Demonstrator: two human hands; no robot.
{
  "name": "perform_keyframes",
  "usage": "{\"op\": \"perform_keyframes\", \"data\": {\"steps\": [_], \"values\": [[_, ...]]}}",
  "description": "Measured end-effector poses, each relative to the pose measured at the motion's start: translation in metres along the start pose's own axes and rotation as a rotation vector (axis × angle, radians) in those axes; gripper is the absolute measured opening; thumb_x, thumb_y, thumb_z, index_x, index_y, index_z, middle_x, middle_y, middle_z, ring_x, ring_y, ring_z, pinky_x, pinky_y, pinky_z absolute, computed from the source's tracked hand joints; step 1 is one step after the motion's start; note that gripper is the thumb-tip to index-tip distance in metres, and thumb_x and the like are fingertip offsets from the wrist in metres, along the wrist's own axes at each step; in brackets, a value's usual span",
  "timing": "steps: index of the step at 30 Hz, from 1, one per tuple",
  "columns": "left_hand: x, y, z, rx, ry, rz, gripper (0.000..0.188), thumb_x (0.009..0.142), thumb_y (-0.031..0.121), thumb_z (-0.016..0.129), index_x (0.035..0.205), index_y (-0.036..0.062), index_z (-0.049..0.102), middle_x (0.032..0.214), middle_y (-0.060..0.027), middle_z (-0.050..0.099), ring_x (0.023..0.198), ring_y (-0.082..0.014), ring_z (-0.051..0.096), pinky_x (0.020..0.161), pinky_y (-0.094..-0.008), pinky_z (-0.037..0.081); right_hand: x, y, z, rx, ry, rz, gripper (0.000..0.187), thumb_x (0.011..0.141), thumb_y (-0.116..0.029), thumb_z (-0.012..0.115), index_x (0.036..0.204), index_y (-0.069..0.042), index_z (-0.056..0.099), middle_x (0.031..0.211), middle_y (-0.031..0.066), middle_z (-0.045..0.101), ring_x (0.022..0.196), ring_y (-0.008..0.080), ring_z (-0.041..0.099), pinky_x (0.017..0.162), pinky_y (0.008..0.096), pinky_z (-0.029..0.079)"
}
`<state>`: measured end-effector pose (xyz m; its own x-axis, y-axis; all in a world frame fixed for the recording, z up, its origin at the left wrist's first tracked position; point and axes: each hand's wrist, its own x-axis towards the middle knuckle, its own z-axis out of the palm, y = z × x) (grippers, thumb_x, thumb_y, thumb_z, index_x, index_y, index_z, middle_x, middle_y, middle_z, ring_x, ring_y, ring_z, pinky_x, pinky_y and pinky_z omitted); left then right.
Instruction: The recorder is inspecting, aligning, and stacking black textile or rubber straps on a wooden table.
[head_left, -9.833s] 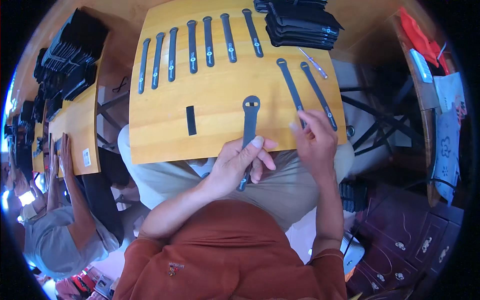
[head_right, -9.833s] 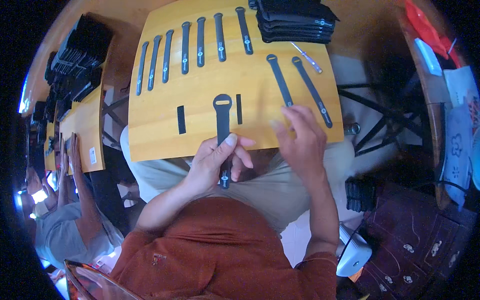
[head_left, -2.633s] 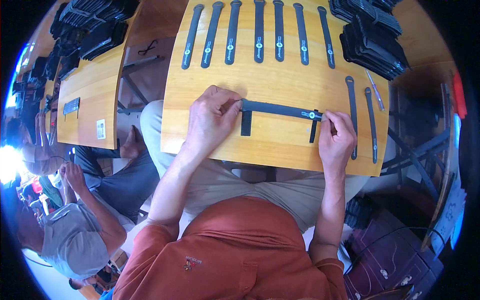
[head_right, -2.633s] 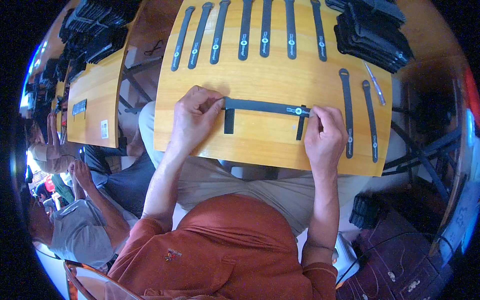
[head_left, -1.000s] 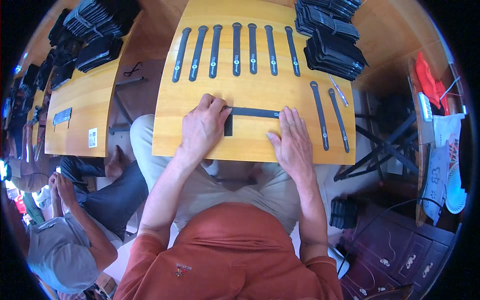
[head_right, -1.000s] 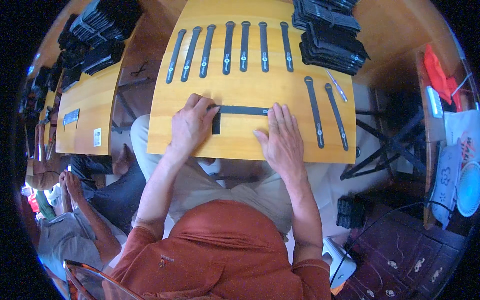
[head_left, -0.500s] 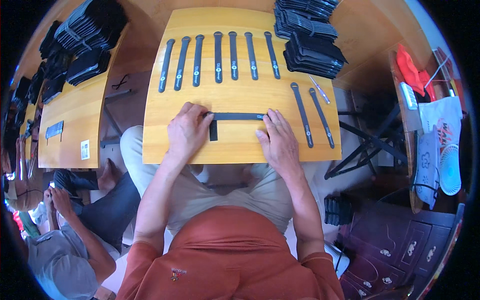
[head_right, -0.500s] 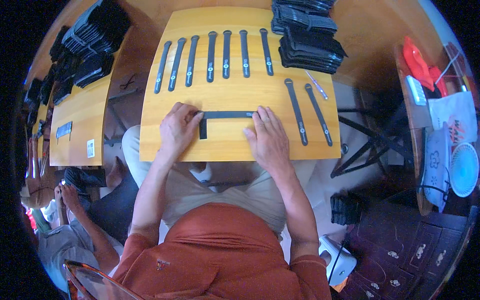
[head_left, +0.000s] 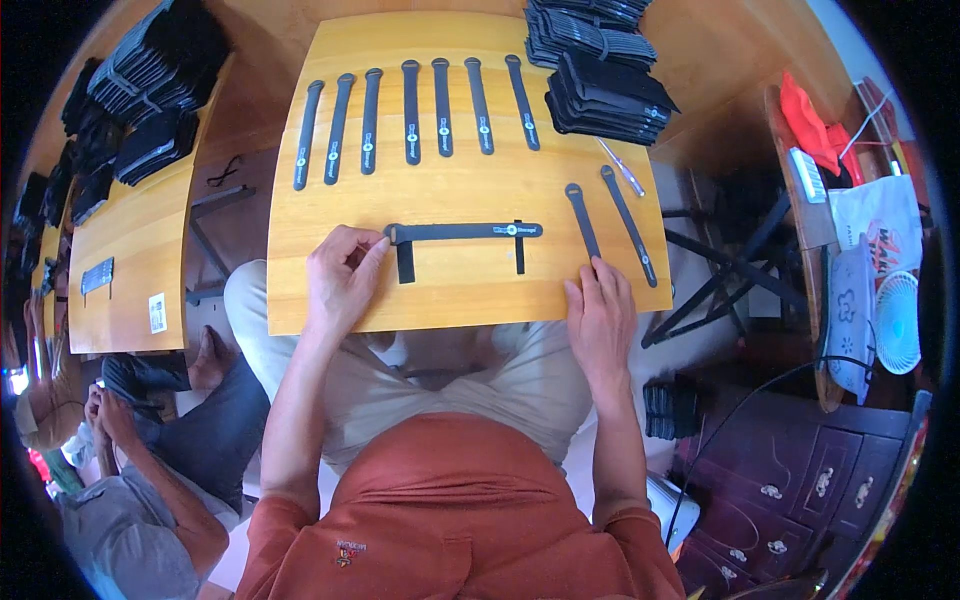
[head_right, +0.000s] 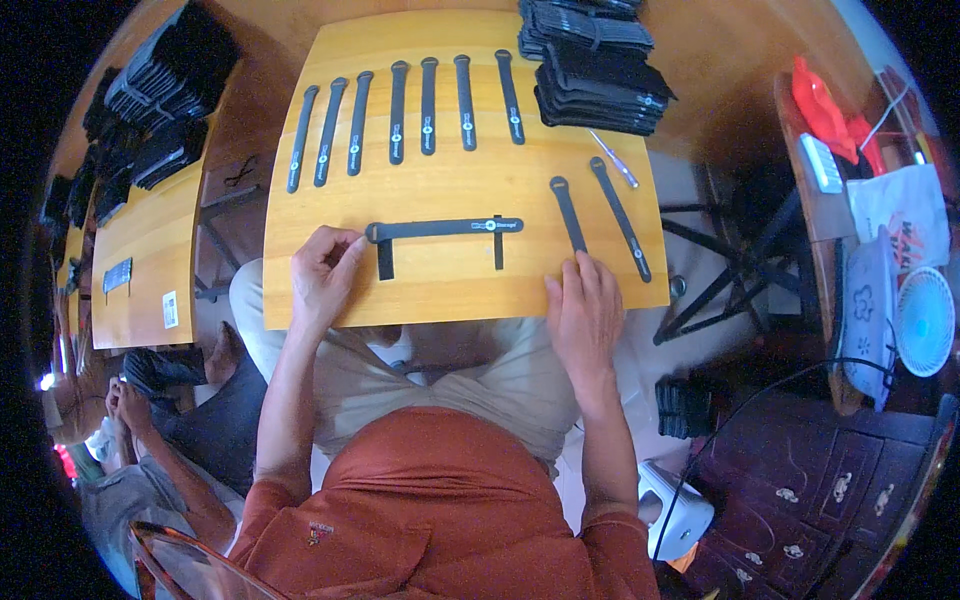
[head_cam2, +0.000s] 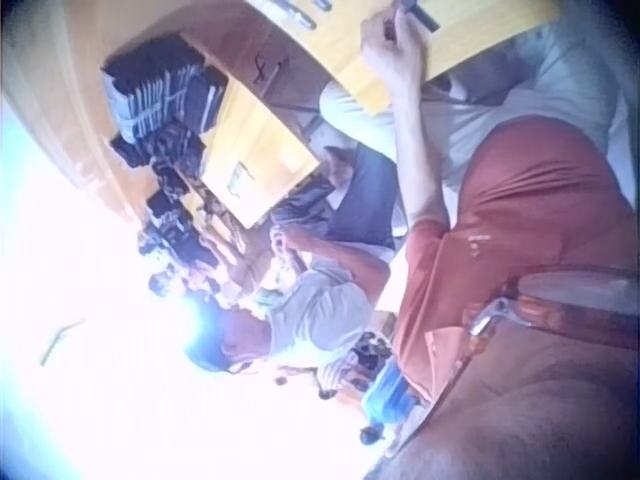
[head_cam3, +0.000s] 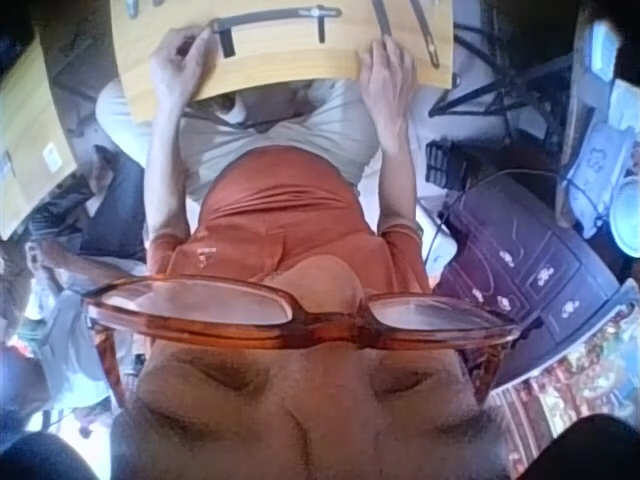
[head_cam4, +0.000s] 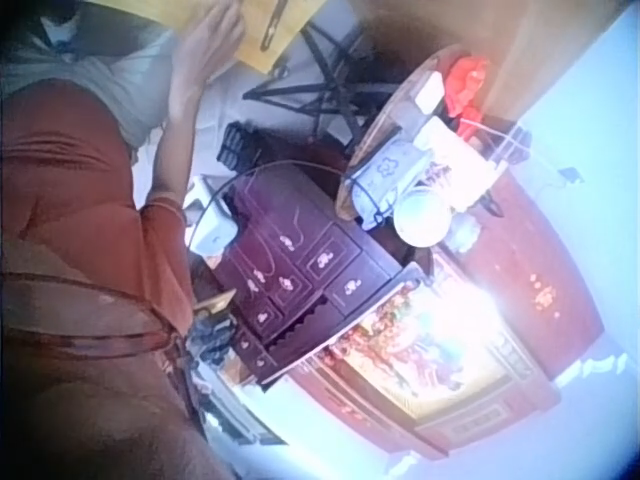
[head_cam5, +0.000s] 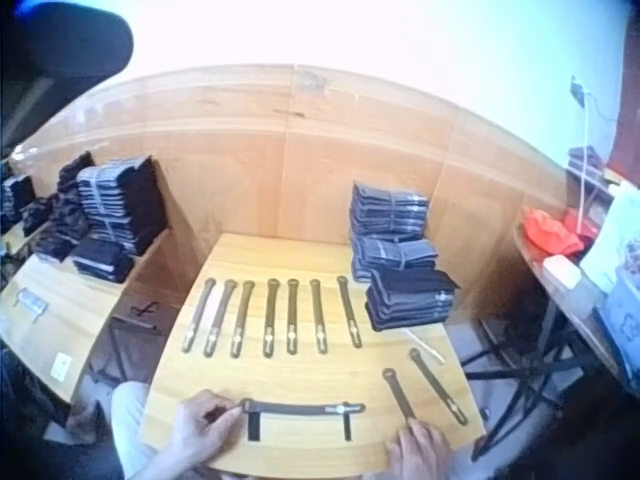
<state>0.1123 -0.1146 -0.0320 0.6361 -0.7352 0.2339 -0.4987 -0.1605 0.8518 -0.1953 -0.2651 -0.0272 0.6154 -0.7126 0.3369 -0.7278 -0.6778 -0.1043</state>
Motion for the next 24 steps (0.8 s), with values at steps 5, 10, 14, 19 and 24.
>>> {"op": "perform_keyframes", "data": {"steps": [5,10,14,19,24], "values": [[-0.022,0.011,-0.002,-0.029,0.062,0.025,0.007,0.090,0.004,0.078,0.092,-0.0010,0.072,0.080,-0.0073,0.065,0.065,-0.0125,0.060,0.060,-0.0266,0.048,-0.030,-0.001,-0.017,0.019,-0.008,0.024,0.038,0.088,-0.020,0.076,0.120,0.001,0.067,0.129,0.0147,0.063,0.118,0.0370,0.058,0.098,0.0491,0.048],[-0.047,0.045,0.002,-0.042,0.074,0.150,0.004,0.089,0.001,0.077,0.091,0.0001,0.073,0.084,-0.0088,0.069,0.069,-0.0143,0.064,0.061,-0.0268,0.050,-0.055,0.001,-0.019,0.009,0.000,0.010,0.035,0.083,-0.005,0.078,0.116,0.002,0.069,0.123,0.0149,0.066,0.110,0.0355,0.061,0.090,0.0453,0.053],[-0.072,0.067,0.018,-0.208,-0.148,0.149,0.007,0.089,0.004,0.077,0.094,0.0002,0.074,0.087,-0.0101,0.071,0.074,-0.0156,0.067,0.063,-0.0283,0.052,-0.079,0.001,-0.014,0.049,0.136,0.013,0.033,0.079,0.009,0.072,0.111,0.003,0.070,0.110,0.0162,0.068,0.096,0.0357,0.065,0.080,0.0429,0.055],[-0.091,0.077,0.050,-0.353,-0.759,-0.159,0.045,0.095,0.018,0.077,0.133,0.0019,0.063,0.110,-0.0098,0.074,0.085,-0.0123,0.068,0.073,-0.0278,0.055,-0.120,-0.012,-0.028,0.146,0.373,0.045,0.034,0.075,0.016,0.066,0.106,0.004,0.071,0.097,0.0210,0.068,0.080,0.0360,0.068,0.070,0.0408,0.057],[-0.106,0.074,0.070,-0.775,-0.916,-0.327,0.056,0.100,0.022,0.071,0.147,0.0025,0.047,0.122,-0.0105,0.072,0.085,-0.0097,0.066,0.072,-0.0254,0.056,-0.140,-0.033,-0.048,0.392,0.350,-0.012,0.032,0.074,0.013,0.066,0.104,0.002,0.069,0.095,0.0187,0.067,0.073,0.0298,0.066,0.063,0.0379,0.055]]}}
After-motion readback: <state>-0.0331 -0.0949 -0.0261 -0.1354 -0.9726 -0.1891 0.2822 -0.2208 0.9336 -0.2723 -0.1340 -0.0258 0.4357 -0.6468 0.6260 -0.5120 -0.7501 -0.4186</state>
